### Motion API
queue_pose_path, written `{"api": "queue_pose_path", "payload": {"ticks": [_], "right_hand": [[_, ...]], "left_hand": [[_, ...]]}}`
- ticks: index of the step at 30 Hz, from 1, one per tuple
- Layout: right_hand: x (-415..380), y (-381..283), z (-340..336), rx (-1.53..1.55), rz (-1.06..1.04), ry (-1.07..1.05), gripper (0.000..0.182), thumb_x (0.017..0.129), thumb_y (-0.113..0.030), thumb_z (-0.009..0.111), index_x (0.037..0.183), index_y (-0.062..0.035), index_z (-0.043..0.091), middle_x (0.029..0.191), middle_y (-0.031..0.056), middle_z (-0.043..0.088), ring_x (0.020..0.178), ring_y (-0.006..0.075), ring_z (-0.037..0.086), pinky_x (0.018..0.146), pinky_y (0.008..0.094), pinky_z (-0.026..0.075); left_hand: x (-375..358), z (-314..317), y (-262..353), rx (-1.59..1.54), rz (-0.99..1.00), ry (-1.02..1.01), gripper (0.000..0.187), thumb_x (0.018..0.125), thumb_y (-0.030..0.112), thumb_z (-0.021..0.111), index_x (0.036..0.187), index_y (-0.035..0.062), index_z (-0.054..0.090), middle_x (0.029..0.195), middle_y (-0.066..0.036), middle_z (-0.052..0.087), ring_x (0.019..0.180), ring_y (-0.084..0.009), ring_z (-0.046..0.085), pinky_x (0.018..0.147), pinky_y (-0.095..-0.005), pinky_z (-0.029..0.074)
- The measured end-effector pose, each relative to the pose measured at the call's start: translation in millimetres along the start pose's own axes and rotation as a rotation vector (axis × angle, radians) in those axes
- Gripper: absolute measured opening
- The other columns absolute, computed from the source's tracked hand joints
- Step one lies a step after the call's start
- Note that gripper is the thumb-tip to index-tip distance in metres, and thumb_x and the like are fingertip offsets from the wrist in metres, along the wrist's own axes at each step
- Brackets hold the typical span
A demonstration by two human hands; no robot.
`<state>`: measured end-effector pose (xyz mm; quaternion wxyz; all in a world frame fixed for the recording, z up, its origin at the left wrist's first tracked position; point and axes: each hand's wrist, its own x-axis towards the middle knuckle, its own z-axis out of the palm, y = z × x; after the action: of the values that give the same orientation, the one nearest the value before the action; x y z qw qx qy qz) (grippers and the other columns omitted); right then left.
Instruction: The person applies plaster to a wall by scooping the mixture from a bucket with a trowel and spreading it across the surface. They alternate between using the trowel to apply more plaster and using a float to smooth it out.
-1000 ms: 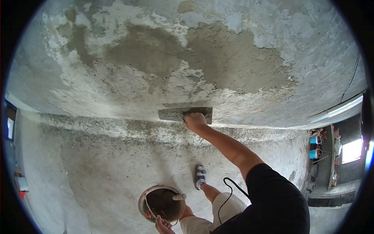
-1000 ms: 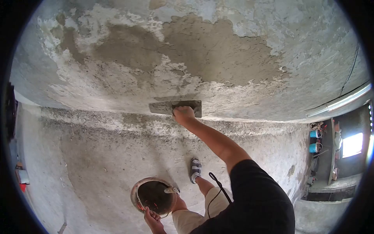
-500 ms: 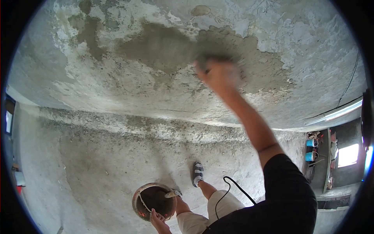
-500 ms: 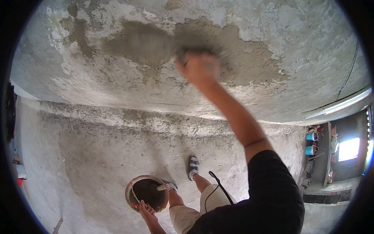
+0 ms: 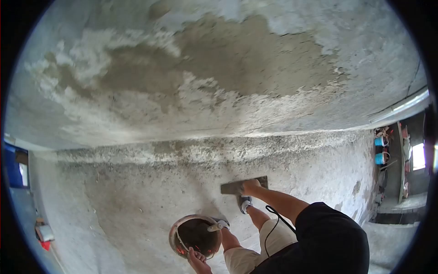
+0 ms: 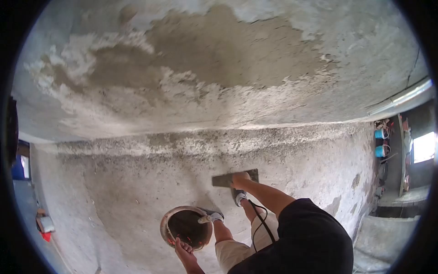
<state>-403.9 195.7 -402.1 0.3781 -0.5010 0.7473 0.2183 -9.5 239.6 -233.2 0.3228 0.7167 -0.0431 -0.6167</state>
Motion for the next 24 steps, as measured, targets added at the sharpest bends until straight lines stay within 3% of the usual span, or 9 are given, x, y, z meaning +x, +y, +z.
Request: {"api": "queue_pose_path", "payload": {"ticks": [5,8,11,14,15,18,21,23,24], "right_hand": [[-48.4,91.9,29.4,-0.049,0.082,-0.149,0.028,0.079,-0.028,0.067,0.099,-0.0084,0.073,0.107,0.0115,0.070,0.099,0.0283,0.068,0.077,0.0411,0.056],[-41.7,139.8,53.7,-0.016,0.100,-0.288,0.027,0.081,-0.023,0.065,0.104,-0.0101,0.072,0.111,0.0102,0.069,0.106,0.0282,0.065,0.086,0.0444,0.052],[-8.9,170.4,75.5,0.050,0.226,-0.196,0.031,0.085,-0.021,0.062,0.115,-0.0134,0.068,0.127,0.0097,0.061,0.124,0.0284,0.052,0.104,0.0537,0.033],[10.4,188.8,71.3,-0.036,0.174,0.039,0.042,0.088,-0.023,0.056,0.129,-0.0123,0.056,0.133,0.0100,0.056,0.129,0.0278,0.045,0.106,0.0541,0.031],[10.7,189.4,57.6,0.126,0.194,0.116,0.038,0.088,-0.022,0.056,0.124,-0.0125,0.058,0.137,0.0116,0.051,0.129,0.0299,0.044,0.105,0.0537,0.032],[2.7,186.0,39.0,0.100,0.146,0.229,0.046,0.083,-0.018,0.060,0.128,-0.0133,0.052,0.130,0.0129,0.052,0.127,0.0323,0.044,0.103,0.0485,0.035],[-40.3,176.9,23.3,0.240,0.138,0.063,0.046,0.082,-0.025,0.064,0.125,-0.0119,0.055,0.127,0.0159,0.055,0.122,0.0340,0.049,0.099,0.0470,0.040],[-65.7,177.5,33.8,0.716,0.119,0.119,0.047,0.083,-0.035,0.066,0.122,-0.0096,0.058,0.117,0.0198,0.062,0.112,0.0359,0.057,0.093,0.0462,0.046],[-79.3,178.6,44.3,0.761,0.096,0.188,0.050,0.084,-0.041,0.065,0.119,-0.0067,0.060,0.105,0.0212,0.067,0.102,0.0378,0.063,0.088,0.0454,0.049]], "left_hand": [[-14.3,65.3,-0.6,0.113,-0.044,-0.015,0.038,0.089,0.042,0.060,0.068,0.0183,0.039,0.053,0.006,0.032,0.039,-0.0069,0.027,0.038,-0.0240,0.021],[-14.5,80.2,-11.3,0.172,-0.044,-0.081,0.035,0.090,0.040,0.060,0.071,0.0180,0.041,0.055,0.006,0.033,0.041,-0.0065,0.029,0.039,-0.0234,0.022],[-11.3,91.0,-20.9,0.241,-0.048,-0.056,0.034,0.091,0.039,0.059,0.071,0.0178,0.041,0.055,0.006,0.032,0.042,-0.0064,0.029,0.039,-0.0232,0.022],[-17.9,107.7,-21.1,0.256,-0.093,-0.096,0.031,0.092,0.038,0.058,0.074,0.0172,0.043,0.055,0.006,0.032,0.042,-0.0065,0.029,0.039,-0.0235,0.022],[-25.7,116.3,-19.1,0.275,-0.081,-0.086,0.031,0.092,0.038,0.058,0.074,0.0172,0.043,0.055,0.006,0.032,0.042,-0.0065,0.029,0.039,-0.0235,0.022],[-46.3,149.9,2.9,0.225,-0.087,-0.185,0.030,0.092,0.030,0.060,0.072,0.0159,0.041,0.057,0.005,0.033,0.044,-0.0067,0.030,0.040,-0.0226,0.023],[-71.4,172.0,24.3,0.260,-0.057,-0.281,0.026,0.092,0.028,0.059,0.075,0.0162,0.044,0.059,0.005,0.034,0.044,-0.0060,0.033,0.040,-0.0219,0.024],[-84.5,177.1,32.2,0.272,0.038,-0.307,0.022,0.092,0.029,0.059,0.079,0.0171,0.046,0.057,0.005,0.034,0.043,-0.0053,0.034,0.039,-0.0217,0.025],[-93.8,177.0,39.6,0.288,0.051,-0.334,0.025,0.092,0.033,0.060,0.078,0.0170,0.047,0.055,0.005,0.034,0.042,-0.0064,0.034,0.039,-0.0228,0.026]]}}
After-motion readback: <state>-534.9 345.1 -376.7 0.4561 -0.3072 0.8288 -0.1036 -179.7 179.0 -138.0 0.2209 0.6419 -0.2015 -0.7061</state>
